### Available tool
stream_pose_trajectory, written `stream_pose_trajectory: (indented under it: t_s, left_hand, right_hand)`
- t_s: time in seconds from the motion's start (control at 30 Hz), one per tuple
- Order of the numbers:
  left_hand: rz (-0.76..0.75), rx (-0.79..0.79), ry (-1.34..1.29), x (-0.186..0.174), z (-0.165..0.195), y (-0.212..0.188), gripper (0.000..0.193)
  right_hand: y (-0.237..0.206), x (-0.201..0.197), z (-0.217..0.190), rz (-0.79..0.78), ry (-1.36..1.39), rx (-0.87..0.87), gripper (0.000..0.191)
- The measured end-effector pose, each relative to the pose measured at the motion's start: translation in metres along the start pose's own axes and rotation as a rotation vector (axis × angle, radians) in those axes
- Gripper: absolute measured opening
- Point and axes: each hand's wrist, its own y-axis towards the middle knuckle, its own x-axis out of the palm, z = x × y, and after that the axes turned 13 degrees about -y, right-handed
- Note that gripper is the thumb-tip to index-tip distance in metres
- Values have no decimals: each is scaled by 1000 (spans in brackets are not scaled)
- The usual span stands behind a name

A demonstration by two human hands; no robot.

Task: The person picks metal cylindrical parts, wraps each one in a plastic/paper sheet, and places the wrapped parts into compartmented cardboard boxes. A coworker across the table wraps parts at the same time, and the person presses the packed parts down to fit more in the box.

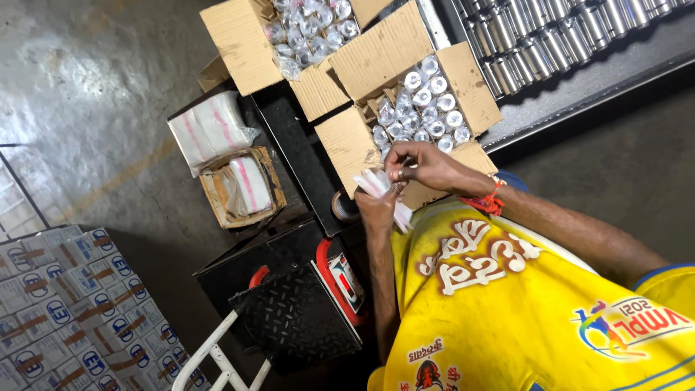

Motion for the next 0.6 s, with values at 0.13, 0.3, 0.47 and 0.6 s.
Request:
stream_pose_trajectory:
  t_s: [0.13, 0.3, 0.47, 0.6]
  left_hand:
    - [-133, -259, -455, -2, 22, -3, 28]
    - [-41, 103, 166, 8, 28, -1, 28]
    - [-24, 348, 622, 20, 20, 5, 31]
    - [322, 332, 272, 11, 17, 10, 20]
  right_hand:
    - [1, -10, -8, 18, 129, -62, 4]
    - [-7, -9, -37, 130, 113, 83, 26]
    - [-20, 3, -36, 503, -523, -133, 21]
    - [-29, -8, -22, 687, -751, -424, 17]
